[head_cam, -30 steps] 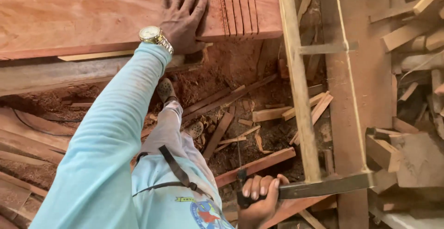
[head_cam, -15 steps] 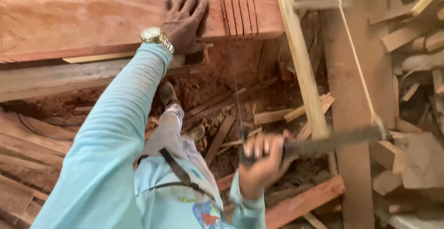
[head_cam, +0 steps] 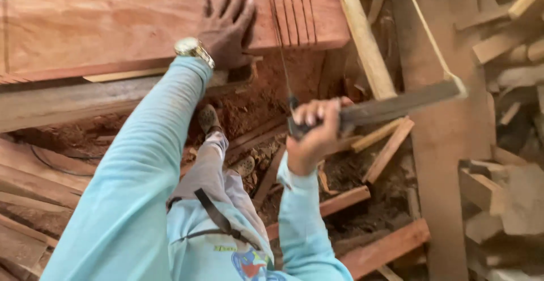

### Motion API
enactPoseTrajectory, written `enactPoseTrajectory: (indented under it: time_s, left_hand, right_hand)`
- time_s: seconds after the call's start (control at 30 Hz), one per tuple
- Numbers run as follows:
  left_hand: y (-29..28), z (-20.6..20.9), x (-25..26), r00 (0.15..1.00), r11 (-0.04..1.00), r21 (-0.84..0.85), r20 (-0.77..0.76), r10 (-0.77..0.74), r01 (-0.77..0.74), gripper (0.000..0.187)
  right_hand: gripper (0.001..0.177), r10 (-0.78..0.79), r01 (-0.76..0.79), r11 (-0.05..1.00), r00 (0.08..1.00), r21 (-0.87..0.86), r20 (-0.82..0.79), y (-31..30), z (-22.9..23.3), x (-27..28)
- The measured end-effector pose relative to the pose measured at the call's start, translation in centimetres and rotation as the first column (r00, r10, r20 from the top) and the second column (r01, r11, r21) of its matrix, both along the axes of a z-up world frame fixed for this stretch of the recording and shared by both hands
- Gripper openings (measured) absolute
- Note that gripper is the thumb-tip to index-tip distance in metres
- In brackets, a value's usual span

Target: The person uses a hand saw to cut a rectangular piece of reddish-brown wood clamped to a workbench. They make several parallel cuts along the wood's length, then lift the piece to inspect the grooves before placing it back on the bench to continue sawing.

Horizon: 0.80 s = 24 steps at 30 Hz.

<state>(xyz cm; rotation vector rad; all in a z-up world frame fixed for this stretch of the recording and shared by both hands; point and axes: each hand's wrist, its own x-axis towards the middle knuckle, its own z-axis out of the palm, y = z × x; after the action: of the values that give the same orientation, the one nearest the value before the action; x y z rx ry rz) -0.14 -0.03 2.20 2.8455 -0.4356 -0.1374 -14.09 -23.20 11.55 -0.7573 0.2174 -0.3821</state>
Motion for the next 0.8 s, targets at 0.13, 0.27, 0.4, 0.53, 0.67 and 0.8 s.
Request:
enactPoseTrajectory:
  time_s: [0.13,0.27,0.4,0.53,0.67,0.8]
  left_hand:
    - [0.0,-1.3,-0.5,1.0,1.0,-0.013,0.001,0.022,-0.022,0.13]
    - [0.1,-1.4,0.1,0.999,1.0,-0.026,0.041,0.015,-0.014,0.129]
    - [0.5,-5.6,0.4,0.977,0.998,0.049,0.213,0.018,-0.029,0.12]
    - [0.9,-0.5,0.5,0.997,0.998,-0.066,0.08,0.017,-0.011,0.128]
    - [-0.1,-2.1,-0.3,0.999,0.999,-0.042,0.041,0.004,-0.002,0.128]
    - [0.1,-1.0,0.1,0.999,0.999,-0.006,0.009,0.034,-0.034,0.13]
  right_hand:
    - [0.022,0.079,-0.078,0.997,0.995,-0.021,0.063,-5.8,4.2,-11.6]
    - [0.021,-0.068,0.044,0.994,0.968,-0.103,-0.242,-8.2,1.9,-18.3]
    - [0.01,-0.042,0.027,0.984,0.996,-0.174,-0.08,-3.9,-5.2,-10.1]
    - [0.013,-0.036,0.033,0.998,0.998,-0.044,-0.059,0.9,-3.5,0.6]
    - [0.015,-0.04,0.031,0.993,0.997,-0.113,-0.071,-2.1,1.9,-5.5]
    - [0.022,-0.046,0.01,0.986,0.976,-0.166,-0.215,-9.4,5.3,-17.5]
